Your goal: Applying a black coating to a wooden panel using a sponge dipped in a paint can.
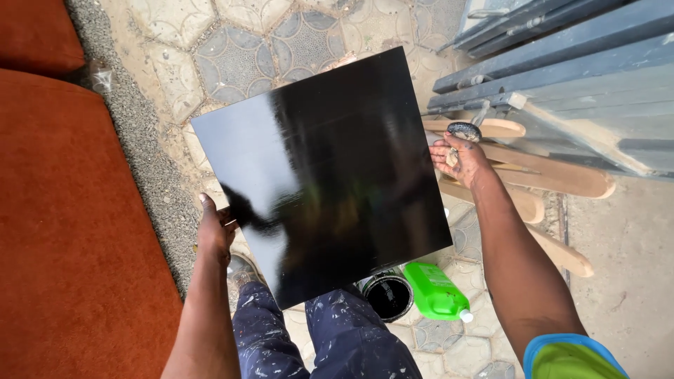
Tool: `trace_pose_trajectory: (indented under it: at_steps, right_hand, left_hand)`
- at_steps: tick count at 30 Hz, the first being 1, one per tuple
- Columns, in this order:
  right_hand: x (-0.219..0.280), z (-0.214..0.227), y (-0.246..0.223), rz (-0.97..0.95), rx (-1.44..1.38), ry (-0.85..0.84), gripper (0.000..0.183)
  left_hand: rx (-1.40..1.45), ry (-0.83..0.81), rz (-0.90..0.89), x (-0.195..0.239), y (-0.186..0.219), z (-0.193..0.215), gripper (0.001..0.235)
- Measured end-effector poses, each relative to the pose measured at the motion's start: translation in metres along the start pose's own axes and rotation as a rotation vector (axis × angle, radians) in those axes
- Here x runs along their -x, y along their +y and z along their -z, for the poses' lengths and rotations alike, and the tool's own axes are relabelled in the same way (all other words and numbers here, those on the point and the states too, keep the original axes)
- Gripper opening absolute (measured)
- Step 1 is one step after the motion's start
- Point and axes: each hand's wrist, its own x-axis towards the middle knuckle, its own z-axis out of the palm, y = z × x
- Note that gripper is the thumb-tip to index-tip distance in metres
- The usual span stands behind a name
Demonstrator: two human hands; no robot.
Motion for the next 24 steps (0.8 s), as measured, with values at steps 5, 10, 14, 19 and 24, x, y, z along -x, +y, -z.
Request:
trace_pose_trajectory:
  at_steps: [5, 10, 14, 19, 24]
  right_hand:
    - [-0.048, 0.043, 0.033, 0.146, 0.17, 0.043, 0.046]
    - [-0.039, 0.043, 0.031, 0.283, 0.285, 0.148, 0.05]
    - [-0.016, 0.03, 0.005, 0.197, -0.19, -0.062, 0.039]
    - [-0.018, 0.007, -0.032, 0.222, -0.389, -0.161, 0.006]
    - [-0.072, -0.024, -0.076, 0.485, -0.043, -0.152, 0.034]
  left_hand:
    - [-0.427, 0.246, -0.265, 0.06, 0.037, -0.058, 0.087]
    - [-0.425, 0.101, -0.424, 0.108, 0.039, -0.134, 0.069]
    - [-0.529, -0.123, -0.601, 0.137, 0.038, -0.182, 0.06]
    - [-0.641, -0.239, -0.663, 0.146, 0.03, -0.219, 0.072]
    - [-0.642, -0.302, -0.605, 0.152, 0.035, -0.24, 0.07]
